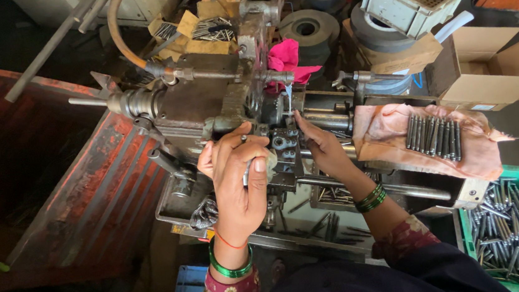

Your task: The person operates a manual metal forming machine, inserting metal rods into the die, actuating the lever to shape them, and collecting the finished parts. They repeatedly pick rods from a green bin, process them one by one, and place the finished pieces into a tray.

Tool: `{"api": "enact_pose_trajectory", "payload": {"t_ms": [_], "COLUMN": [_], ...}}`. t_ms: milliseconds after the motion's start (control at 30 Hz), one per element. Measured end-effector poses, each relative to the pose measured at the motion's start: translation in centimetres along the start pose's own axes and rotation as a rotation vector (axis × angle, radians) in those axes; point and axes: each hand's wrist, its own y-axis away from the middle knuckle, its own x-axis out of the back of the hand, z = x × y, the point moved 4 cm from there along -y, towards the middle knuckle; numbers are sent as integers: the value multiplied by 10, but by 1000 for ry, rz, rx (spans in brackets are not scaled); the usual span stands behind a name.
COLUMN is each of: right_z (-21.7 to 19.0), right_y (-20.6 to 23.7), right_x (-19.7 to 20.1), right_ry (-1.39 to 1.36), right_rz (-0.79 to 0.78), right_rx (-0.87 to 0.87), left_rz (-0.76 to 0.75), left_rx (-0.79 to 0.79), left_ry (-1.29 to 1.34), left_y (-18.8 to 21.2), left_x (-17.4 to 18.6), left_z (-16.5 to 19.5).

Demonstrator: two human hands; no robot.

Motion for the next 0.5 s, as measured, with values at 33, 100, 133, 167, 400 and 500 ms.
{"api": "enact_pose_trajectory", "payload": {"t_ms": [33,100,133,167,400,500], "right_z": [-2,-3,-4,-4,-5,-5], "right_y": [0,0,0,0,0,0], "right_x": [0,1,0,0,0,0], "right_ry": [2,-2,-5,1,34,37], "right_rz": [3,-10,-16,-15,-19,-17], "right_rx": [44,69,80,83,89,92], "left_rz": [-1,-1,-2,-3,-5,-5], "left_rx": [1,2,2,3,0,-2], "left_ry": [1,-3,-6,-10,-14,-15], "left_y": [0,0,0,1,1,1], "left_x": [0,0,0,0,0,0], "left_z": [0,-1,0,0,0,0]}}
